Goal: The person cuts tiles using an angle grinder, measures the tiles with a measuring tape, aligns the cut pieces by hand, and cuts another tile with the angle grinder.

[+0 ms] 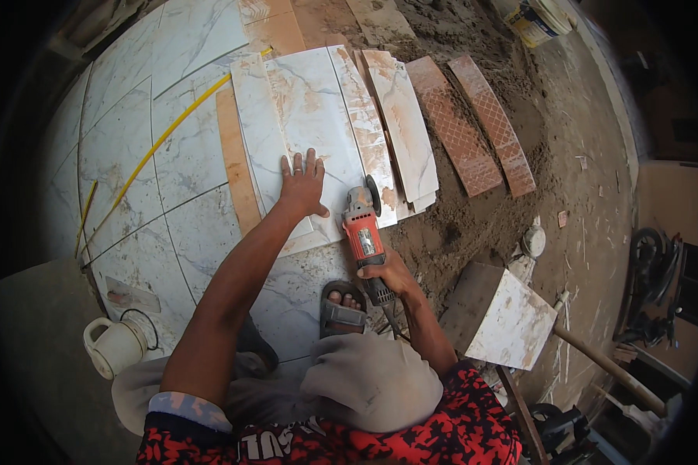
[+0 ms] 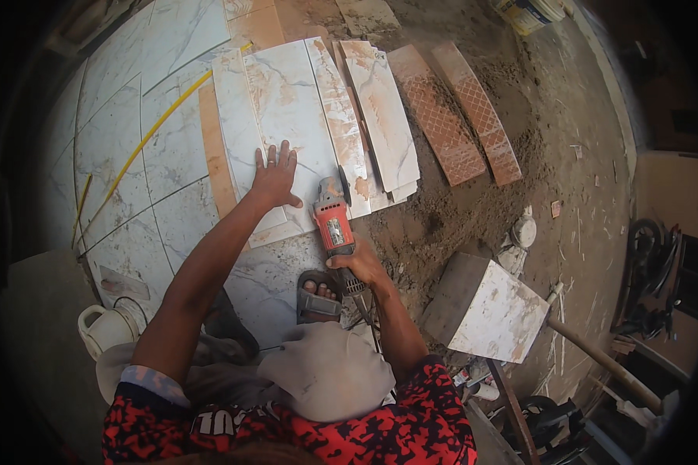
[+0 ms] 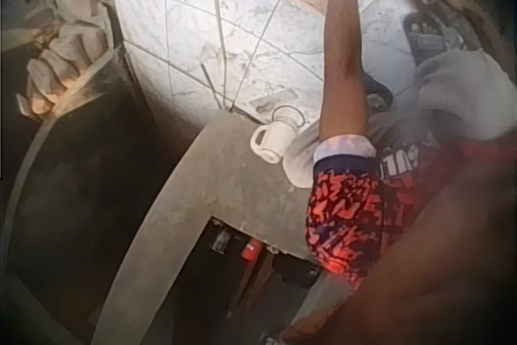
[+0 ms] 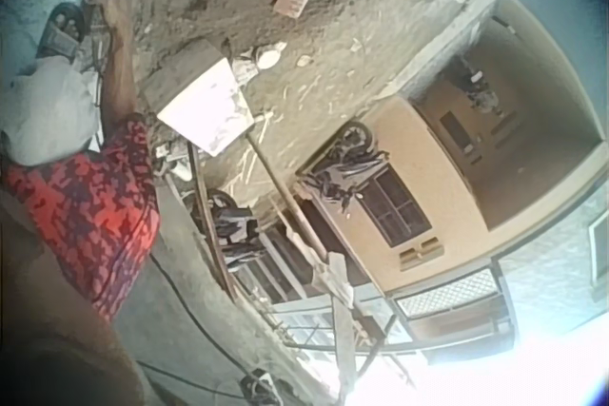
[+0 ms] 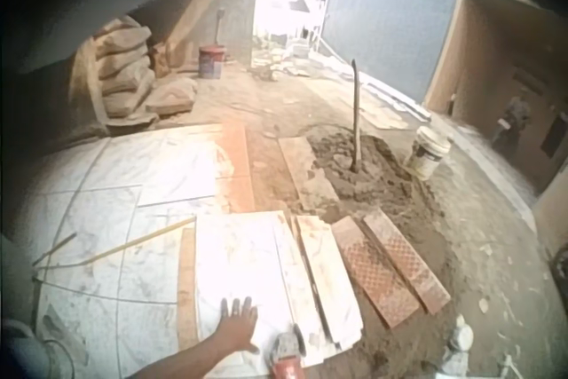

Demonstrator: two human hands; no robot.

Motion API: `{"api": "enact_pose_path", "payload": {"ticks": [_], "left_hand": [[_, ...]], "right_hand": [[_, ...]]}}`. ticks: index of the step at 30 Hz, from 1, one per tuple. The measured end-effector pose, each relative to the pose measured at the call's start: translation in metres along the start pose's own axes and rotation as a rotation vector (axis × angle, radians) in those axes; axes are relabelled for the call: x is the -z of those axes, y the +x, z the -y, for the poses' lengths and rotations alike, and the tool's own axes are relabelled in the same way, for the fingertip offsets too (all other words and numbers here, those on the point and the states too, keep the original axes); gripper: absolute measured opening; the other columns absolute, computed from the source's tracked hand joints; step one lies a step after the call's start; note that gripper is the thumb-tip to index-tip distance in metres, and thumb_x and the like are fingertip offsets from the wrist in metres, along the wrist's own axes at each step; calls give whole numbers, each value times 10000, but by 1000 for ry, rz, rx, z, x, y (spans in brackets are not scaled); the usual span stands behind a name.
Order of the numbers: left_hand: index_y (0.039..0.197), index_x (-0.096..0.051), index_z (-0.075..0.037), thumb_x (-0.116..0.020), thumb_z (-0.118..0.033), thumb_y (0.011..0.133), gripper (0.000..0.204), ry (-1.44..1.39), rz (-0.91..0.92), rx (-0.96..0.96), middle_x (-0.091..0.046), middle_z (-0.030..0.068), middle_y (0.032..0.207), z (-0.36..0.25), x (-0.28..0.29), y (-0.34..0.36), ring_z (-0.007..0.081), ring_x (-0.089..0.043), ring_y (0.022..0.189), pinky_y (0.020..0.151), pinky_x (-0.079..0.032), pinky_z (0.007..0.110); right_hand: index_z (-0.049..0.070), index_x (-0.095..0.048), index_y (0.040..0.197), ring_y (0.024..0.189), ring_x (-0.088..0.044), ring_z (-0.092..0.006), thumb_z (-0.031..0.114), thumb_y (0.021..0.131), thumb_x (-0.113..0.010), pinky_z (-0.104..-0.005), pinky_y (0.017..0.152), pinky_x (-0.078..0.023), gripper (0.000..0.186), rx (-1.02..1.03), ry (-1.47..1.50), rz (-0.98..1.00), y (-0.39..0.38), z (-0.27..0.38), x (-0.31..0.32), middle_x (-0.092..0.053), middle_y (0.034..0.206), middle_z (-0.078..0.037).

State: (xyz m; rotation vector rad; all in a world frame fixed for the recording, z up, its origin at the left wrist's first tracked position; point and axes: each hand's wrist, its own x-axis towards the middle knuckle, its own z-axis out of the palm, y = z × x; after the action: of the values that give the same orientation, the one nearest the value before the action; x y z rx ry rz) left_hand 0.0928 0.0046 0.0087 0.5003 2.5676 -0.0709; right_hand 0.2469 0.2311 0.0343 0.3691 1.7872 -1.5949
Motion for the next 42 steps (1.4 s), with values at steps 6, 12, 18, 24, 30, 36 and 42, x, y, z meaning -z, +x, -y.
{"api": "enact_pose_path", "payload": {"ticks": [6,12,18,24,30,36,42], "left_hand": [[1513,-227,17,-868,-566,557,1290,2,8,6,-116,264,1598,2,0,1,470,-186,1455,1138,-114,682],[1516,-217,16,-867,-561,563,1290,-6,19,1,-109,261,1600,-1,4,1,465,-176,1460,1142,-106,678],[1515,-218,18,-860,-568,572,1282,-2,32,9,-107,262,1600,0,2,0,462,-170,1462,1142,-107,676],[1514,-217,18,-858,-570,574,1280,0,31,7,-110,260,1600,-1,3,0,461,-171,1462,1142,-107,676],[1514,-232,10,-862,-572,572,1274,3,12,12,-124,252,1601,1,1,-1,461,-186,1458,1140,-106,679],[1516,-247,-1,-865,-569,570,1265,4,-6,9,-139,244,1603,-1,1,0,456,-199,1456,1138,-109,680],[1520,-240,-5,-866,-563,573,1265,1,8,16,-138,241,1605,1,1,-2,453,-199,1457,1139,-110,678]], "right_hand": [[-5,-581,1119,913,-590,-226,225,592,-782,-344,862,-461,609,2,-3,13,-10,3,1,-635,987,-103],[14,-579,1122,909,-585,-223,222,597,-782,-345,860,-462,600,-33,32,14,-4,1,2,-632,977,-94],[16,-571,1128,890,-585,-213,206,594,-785,-338,843,-469,606,-14,-6,10,-15,6,-1,-631,968,-85],[21,-569,1135,894,-582,-209,203,588,-786,-335,853,-465,617,-63,59,23,-9,5,1,-629,963,-78],[19,-568,1140,885,-579,-206,205,589,-783,-331,843,-464,619,-17,3,5,-16,-3,-1,-629,961,-75],[24,-571,1142,888,-579,-217,203,589,-777,-333,847,-461,617,-31,21,12,-11,-3,0,-629,963,-73],[22,-572,1136,889,-582,-219,207,591,-776,-340,851,-462,611,-19,-14,4,-18,5,-3,-631,959,-75]]}}
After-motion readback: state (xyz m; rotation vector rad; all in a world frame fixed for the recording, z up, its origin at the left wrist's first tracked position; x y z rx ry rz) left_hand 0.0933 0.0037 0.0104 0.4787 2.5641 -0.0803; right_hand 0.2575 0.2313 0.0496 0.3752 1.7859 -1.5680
